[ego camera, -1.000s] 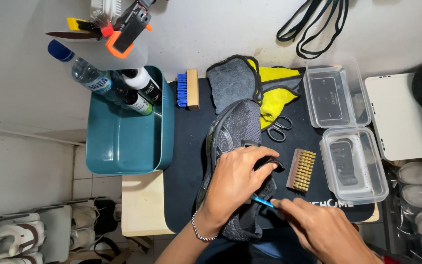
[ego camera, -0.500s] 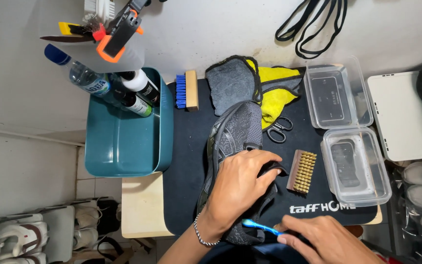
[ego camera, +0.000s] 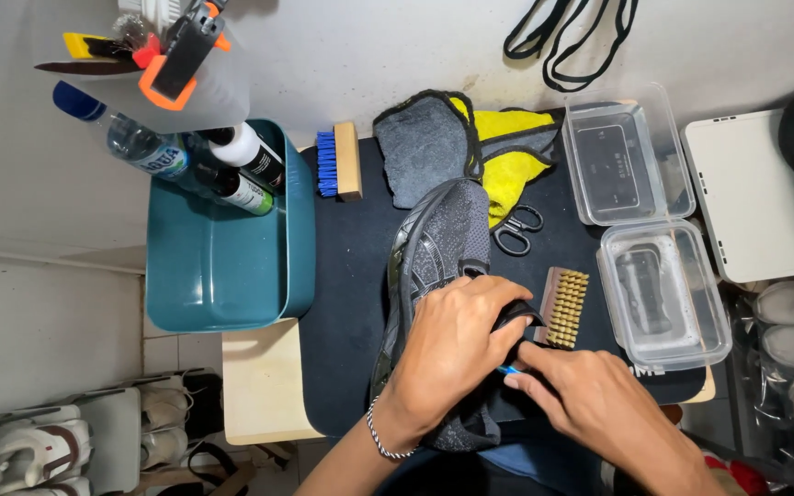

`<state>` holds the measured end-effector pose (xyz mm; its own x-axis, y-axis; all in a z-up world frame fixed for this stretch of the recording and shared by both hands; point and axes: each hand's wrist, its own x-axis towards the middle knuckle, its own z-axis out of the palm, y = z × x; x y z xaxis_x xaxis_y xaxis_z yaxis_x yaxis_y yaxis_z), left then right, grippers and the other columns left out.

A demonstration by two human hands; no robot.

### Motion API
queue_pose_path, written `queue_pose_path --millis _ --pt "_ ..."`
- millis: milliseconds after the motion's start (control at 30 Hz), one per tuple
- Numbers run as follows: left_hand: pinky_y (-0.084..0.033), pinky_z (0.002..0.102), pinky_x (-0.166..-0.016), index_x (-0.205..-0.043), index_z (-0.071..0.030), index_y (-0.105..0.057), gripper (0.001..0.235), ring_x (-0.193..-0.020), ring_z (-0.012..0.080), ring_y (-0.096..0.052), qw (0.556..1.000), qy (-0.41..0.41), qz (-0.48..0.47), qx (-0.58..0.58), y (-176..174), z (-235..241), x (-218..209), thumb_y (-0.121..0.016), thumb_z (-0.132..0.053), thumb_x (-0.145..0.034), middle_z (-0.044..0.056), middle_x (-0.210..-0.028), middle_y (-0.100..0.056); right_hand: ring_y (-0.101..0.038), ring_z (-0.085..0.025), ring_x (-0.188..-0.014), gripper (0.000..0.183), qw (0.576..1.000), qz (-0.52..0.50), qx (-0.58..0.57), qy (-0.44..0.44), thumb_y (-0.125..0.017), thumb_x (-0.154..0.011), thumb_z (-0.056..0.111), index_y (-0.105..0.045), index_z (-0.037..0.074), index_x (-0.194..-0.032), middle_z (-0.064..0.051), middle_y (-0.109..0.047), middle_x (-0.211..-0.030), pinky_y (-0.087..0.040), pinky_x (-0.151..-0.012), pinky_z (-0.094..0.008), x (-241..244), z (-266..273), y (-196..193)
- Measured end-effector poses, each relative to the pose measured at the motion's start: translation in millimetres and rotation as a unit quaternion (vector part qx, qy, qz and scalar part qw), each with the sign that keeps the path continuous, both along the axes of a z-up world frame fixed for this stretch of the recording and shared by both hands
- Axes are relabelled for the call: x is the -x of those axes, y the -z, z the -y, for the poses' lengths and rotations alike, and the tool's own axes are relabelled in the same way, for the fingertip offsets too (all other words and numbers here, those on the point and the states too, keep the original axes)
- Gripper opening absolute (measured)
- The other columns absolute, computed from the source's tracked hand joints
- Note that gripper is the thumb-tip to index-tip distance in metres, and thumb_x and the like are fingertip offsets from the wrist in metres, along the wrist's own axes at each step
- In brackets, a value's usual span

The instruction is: The person scrubs the inside and outside of a grey sneaker using a blue toothbrush. They wipe the shoe with a grey cloth and continue scrubbing various parts of the shoe, including the sole and the upper fabric.

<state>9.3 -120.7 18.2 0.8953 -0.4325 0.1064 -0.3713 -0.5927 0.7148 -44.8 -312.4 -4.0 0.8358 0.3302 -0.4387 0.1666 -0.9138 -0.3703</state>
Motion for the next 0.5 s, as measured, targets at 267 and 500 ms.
queue_pose_path --millis 267,500 --pt "-0.054 0.042 -0.081 -0.111 -0.009 -0.074 0.024 -0.095 0.0287 -0.073 0.999 -0.006 -0.004 0.041 -1.4 -10.7 -3.5 -0.069 -0.021 -0.091 0.006 -0.110 -0.078 -0.069 -0.028 -0.067 0.029 0.998 -0.046 -0.012 -0.040 -0.059 -0.100 0.055 -0.055 0.028 -0.090 0.003 -0.068 -0.068 -0.048 -0.059 -0.039 5.9 18.3 2.8" --pt "-0.056 0.039 -0.080 -0.107 -0.010 -0.075 0.023 -0.095 0.0255 -0.075 0.998 -0.014 -0.005 0.060 -3.0 -18.7 -8.7 -0.069 -0.023 -0.089 0.004 -0.105 -0.079 -0.059 -0.008 -0.056 0.031 0.981 -0.126 -0.123 -0.076 -0.066 -0.102 0.051 -0.063 0.026 -0.085 0.009 -0.061 -0.066 -0.046 -0.058 -0.029 16.0 41.9 -7.5"
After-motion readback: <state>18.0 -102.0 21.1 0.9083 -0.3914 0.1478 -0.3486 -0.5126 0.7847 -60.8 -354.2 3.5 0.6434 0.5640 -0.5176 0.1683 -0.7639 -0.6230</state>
